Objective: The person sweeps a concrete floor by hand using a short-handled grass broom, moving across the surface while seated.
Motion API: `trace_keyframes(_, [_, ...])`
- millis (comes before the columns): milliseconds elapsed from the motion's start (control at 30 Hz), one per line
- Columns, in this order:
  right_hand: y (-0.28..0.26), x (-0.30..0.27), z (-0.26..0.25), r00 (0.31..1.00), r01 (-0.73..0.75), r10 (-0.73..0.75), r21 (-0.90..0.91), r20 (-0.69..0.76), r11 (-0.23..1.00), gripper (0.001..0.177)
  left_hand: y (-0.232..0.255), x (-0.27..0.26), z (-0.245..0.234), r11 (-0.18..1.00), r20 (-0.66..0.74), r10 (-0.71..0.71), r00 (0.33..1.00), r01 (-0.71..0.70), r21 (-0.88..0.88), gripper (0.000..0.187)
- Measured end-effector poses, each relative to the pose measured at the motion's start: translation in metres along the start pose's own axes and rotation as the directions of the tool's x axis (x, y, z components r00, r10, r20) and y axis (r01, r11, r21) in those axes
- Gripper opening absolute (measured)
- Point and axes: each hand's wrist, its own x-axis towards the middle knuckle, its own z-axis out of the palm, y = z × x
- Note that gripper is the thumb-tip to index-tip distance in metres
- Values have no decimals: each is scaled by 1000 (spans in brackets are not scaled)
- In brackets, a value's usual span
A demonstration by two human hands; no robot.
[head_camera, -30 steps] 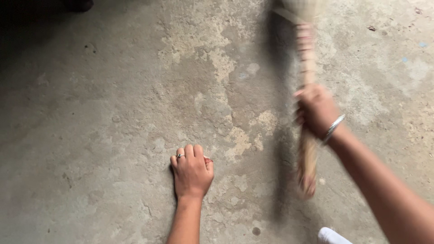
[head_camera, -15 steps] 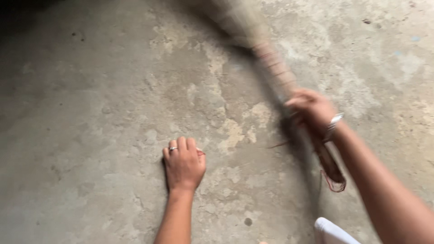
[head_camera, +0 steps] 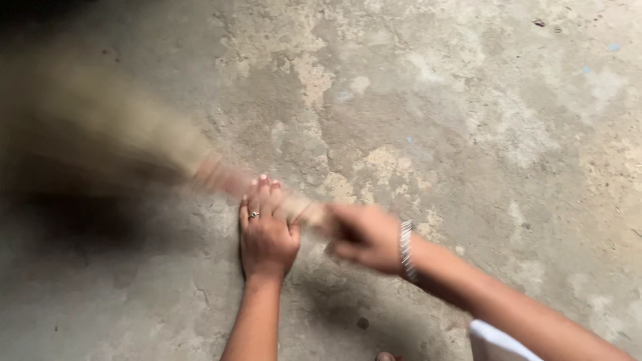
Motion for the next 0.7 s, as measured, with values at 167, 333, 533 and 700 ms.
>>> trace_keyframes(167, [25,18,1,978,189,-183,-47,105,981,57,0,1,1,996,26,23,999,-26,91,63])
trace_keyframes(333, [89,27,-79,752,-354,554,489,-358,797,32,0,1,2,999,-66,15,998,-17,-30,62])
trace_keyframes(533, [94,36,-112,520,-43,593,675,-614,737,19,0,3,0,1000,-69,18,997,-19,-22,63])
trace_keyframes(700, [30,29,-23,738,-163,232,167,-633,972,30,1,3,1,999,-64,35,997,-34,12,63])
